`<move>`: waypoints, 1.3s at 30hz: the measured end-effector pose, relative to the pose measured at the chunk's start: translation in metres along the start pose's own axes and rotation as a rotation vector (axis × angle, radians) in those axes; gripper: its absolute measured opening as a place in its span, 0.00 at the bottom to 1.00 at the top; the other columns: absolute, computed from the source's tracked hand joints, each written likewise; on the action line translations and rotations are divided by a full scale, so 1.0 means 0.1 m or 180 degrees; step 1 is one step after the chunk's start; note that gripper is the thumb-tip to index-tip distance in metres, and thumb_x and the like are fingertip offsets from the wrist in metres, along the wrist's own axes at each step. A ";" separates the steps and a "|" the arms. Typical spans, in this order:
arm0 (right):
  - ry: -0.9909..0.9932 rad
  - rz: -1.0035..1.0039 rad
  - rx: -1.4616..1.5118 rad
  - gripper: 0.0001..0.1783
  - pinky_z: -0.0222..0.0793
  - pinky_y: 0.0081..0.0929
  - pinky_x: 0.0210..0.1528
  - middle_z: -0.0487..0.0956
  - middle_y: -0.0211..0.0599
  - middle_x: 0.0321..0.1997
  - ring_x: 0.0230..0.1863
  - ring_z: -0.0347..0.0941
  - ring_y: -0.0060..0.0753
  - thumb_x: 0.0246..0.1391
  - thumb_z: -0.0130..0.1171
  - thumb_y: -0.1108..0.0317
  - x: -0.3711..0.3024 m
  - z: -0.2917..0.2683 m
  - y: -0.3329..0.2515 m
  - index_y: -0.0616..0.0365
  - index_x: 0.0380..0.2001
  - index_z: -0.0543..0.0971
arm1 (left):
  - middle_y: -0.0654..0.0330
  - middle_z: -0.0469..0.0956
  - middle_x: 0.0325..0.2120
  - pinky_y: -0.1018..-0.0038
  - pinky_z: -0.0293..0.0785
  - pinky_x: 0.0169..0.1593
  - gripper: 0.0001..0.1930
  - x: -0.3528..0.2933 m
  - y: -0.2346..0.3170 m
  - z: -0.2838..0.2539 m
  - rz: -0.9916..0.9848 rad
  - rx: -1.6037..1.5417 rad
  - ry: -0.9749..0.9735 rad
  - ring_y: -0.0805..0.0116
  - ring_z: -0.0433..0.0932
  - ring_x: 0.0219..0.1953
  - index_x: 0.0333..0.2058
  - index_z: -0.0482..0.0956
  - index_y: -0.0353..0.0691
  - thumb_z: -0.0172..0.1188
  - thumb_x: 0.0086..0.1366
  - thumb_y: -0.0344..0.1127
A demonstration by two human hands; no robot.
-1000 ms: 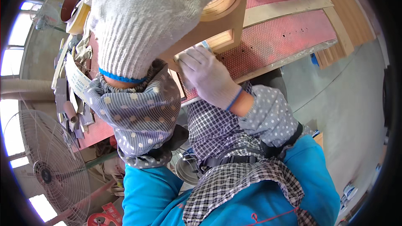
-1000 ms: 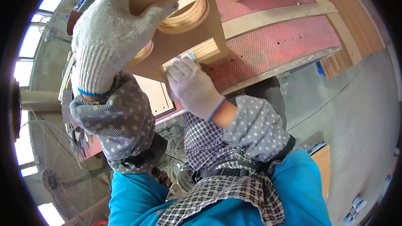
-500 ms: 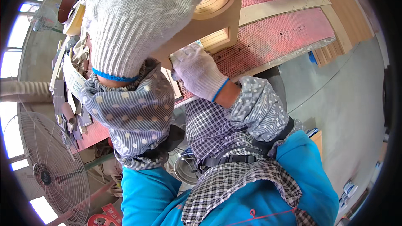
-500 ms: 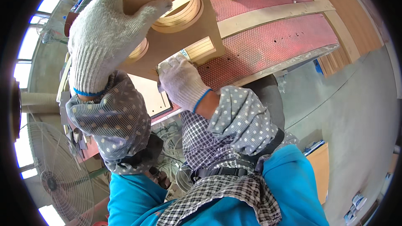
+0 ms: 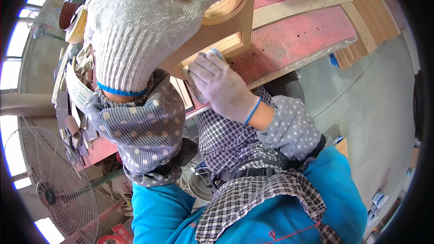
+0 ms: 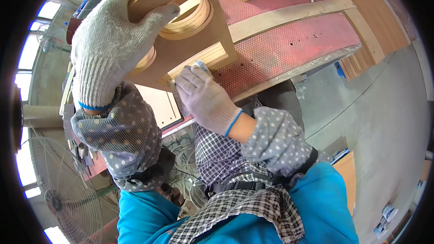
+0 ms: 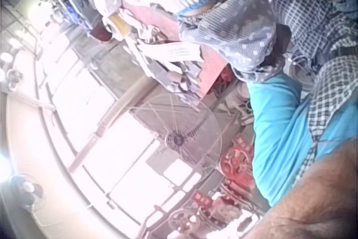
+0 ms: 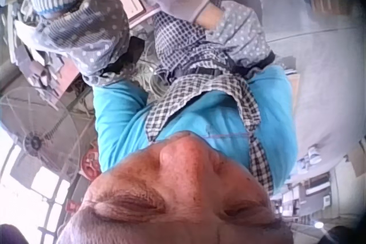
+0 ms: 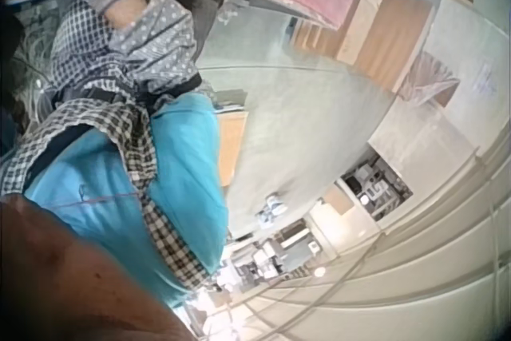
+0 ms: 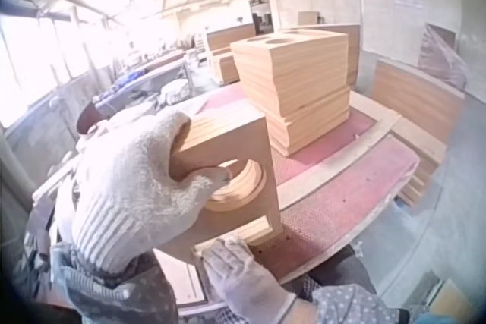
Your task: Sanding the edges and surfaces of wooden furniture components using a sanding block.
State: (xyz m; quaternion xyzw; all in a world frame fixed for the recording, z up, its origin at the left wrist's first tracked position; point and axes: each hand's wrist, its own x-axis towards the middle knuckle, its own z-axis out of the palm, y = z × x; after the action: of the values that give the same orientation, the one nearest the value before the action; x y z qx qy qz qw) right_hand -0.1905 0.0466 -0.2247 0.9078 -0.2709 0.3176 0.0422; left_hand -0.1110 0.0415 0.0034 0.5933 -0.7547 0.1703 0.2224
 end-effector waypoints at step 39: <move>-0.1322 0.1592 0.0023 0.10 0.76 0.42 0.54 0.80 0.47 0.46 0.54 0.78 0.45 0.59 0.54 0.69 0.22 -0.12 0.40 0.59 0.41 0.80 | 0.53 0.88 0.41 0.64 0.85 0.46 0.29 0.07 -0.36 0.29 0.0028 0.0000 -0.0305 0.59 0.90 0.40 0.56 0.82 0.44 0.71 0.63 0.56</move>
State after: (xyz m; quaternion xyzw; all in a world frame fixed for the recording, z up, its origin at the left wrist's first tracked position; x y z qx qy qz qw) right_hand -0.2038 0.0051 -0.2056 0.8586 -0.4872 0.1270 -0.0965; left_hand -0.0817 0.0122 -0.0180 0.5975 -0.7670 0.1427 0.1853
